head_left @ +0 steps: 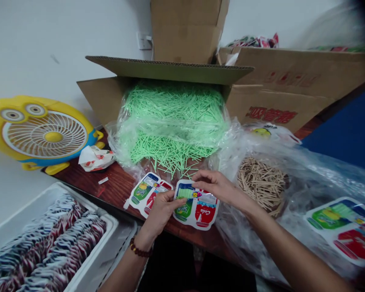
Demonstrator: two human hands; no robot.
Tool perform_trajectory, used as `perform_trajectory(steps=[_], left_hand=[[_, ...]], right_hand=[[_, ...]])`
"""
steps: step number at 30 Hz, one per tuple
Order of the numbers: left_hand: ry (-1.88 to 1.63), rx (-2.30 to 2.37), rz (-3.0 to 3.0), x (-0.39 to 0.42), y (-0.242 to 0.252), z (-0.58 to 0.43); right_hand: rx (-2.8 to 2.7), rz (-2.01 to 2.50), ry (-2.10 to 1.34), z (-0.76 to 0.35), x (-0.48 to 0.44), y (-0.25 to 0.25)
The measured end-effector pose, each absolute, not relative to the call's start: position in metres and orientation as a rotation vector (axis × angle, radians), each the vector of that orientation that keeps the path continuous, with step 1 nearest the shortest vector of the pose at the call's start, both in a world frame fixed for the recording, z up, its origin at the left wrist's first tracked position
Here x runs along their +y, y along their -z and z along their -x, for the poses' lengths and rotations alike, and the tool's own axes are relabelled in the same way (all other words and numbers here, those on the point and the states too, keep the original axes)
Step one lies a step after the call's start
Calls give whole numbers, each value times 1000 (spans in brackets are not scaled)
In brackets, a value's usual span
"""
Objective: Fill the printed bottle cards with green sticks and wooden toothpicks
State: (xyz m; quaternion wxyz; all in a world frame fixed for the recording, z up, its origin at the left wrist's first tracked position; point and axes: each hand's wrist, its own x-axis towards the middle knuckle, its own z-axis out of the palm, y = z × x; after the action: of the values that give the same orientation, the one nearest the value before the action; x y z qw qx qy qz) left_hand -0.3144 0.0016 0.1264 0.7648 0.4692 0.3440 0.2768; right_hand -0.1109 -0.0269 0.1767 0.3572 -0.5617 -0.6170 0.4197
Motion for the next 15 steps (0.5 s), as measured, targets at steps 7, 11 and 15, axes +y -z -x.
perform_trajectory(steps=[7, 11, 15], left_hand=[[-596, 744, -1071, 1, -127, 314], [-603, 764, -1058, 3, -123, 318], [-603, 758, -1092, 4, -120, 320]], right_hand=[[-1777, 1399, -922, 116, -13, -194], [-1794, 1367, -888, 116, -12, -198], [-1839, 1366, -889, 117, -13, -194]])
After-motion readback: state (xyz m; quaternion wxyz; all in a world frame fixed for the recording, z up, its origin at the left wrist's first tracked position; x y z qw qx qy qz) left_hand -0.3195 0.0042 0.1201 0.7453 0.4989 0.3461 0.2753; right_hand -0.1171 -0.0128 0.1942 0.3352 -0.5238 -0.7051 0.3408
